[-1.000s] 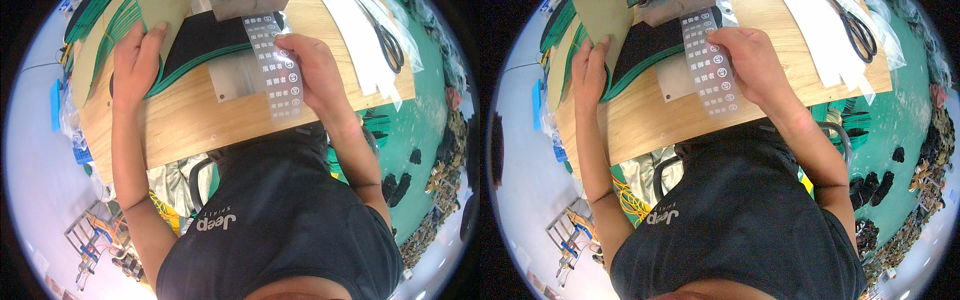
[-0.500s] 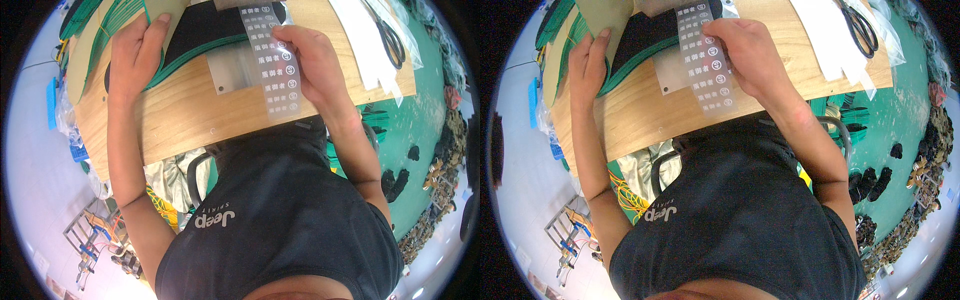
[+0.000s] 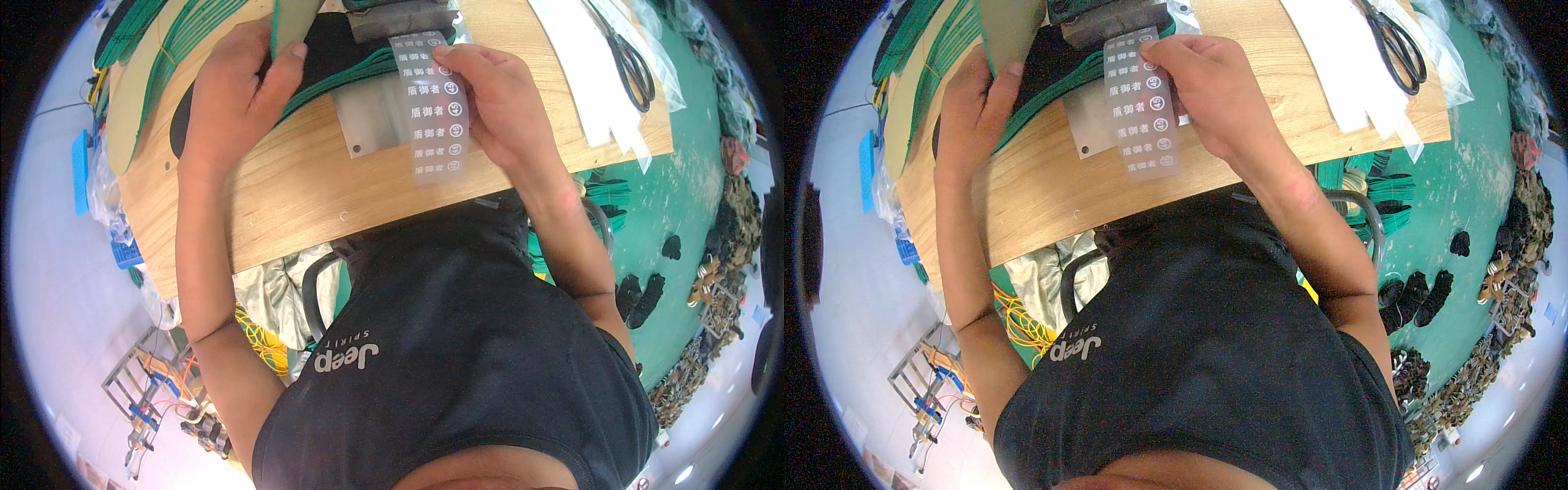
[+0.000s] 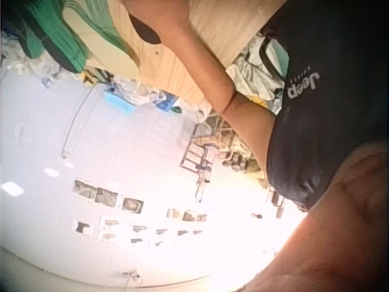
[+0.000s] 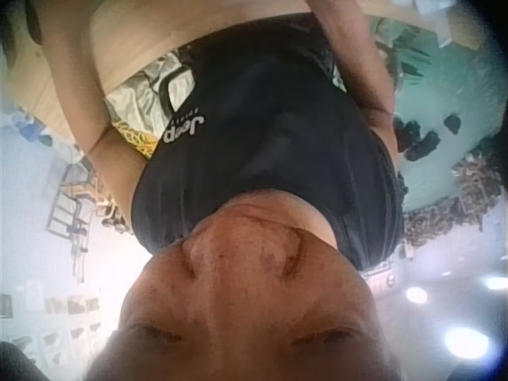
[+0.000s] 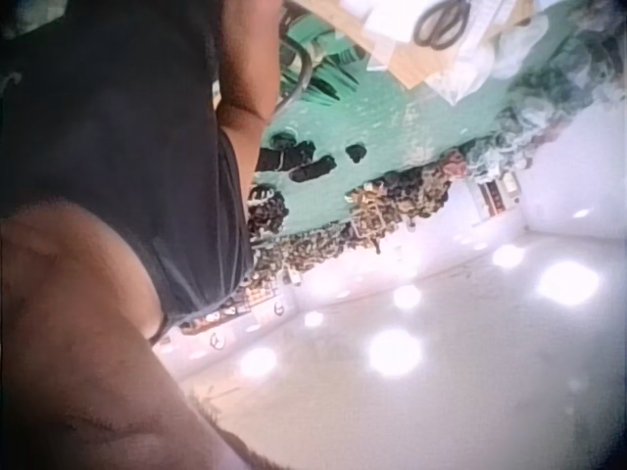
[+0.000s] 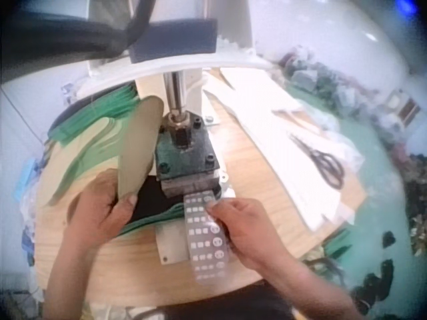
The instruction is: The person sticks round labels onto shoe insoles by hand and cuts the label sheet with scissors before securing a stack with a rubber band.
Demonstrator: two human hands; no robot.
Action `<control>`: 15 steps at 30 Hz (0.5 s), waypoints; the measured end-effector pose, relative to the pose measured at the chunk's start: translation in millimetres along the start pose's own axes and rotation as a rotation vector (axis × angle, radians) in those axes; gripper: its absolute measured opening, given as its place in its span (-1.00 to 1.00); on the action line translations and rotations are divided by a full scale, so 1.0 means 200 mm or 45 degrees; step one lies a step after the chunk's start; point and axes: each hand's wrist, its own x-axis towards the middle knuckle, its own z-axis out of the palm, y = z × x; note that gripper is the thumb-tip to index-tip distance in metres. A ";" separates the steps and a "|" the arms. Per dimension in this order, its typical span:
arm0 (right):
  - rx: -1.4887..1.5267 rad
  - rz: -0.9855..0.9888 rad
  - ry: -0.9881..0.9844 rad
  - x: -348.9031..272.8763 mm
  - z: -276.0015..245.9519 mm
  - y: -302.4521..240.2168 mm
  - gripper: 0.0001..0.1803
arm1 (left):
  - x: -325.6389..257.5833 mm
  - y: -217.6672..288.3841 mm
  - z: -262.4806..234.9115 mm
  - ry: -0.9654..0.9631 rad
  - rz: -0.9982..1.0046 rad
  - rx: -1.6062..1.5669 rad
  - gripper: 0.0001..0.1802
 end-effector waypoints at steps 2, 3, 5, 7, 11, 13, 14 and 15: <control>0.009 -0.001 0.021 -0.01 0.01 -0.01 -0.74 | 0.00 0.03 0.00 0.006 0.118 0.098 -0.53; -0.004 0.010 0.012 -0.01 0.01 -0.01 -0.74 | 0.01 0.05 0.00 -0.001 0.136 0.105 -0.50; -0.031 0.034 -0.006 -0.02 0.00 -0.02 -0.74 | 0.02 0.09 0.01 -0.013 0.172 0.119 -0.41; -0.023 0.064 -0.088 -0.04 -0.01 -0.04 -0.75 | 0.03 0.09 0.01 -0.018 0.164 0.142 -0.37; -0.001 -0.017 -0.088 -0.05 0.00 -0.02 -0.75 | 0.03 0.05 0.00 -0.049 0.118 0.199 -0.34; -0.107 -0.149 -0.063 -0.10 -0.02 -0.04 -0.75 | 0.02 0.03 0.00 -0.018 0.118 0.190 -0.34; -0.160 -0.214 -0.050 -0.13 -0.04 -0.05 -0.75 | 0.02 0.03 0.00 -0.003 0.118 0.186 -0.34; -0.090 -0.285 0.008 -0.16 -0.08 -0.05 -0.77 | 0.02 0.03 0.01 -0.002 0.119 0.165 -0.33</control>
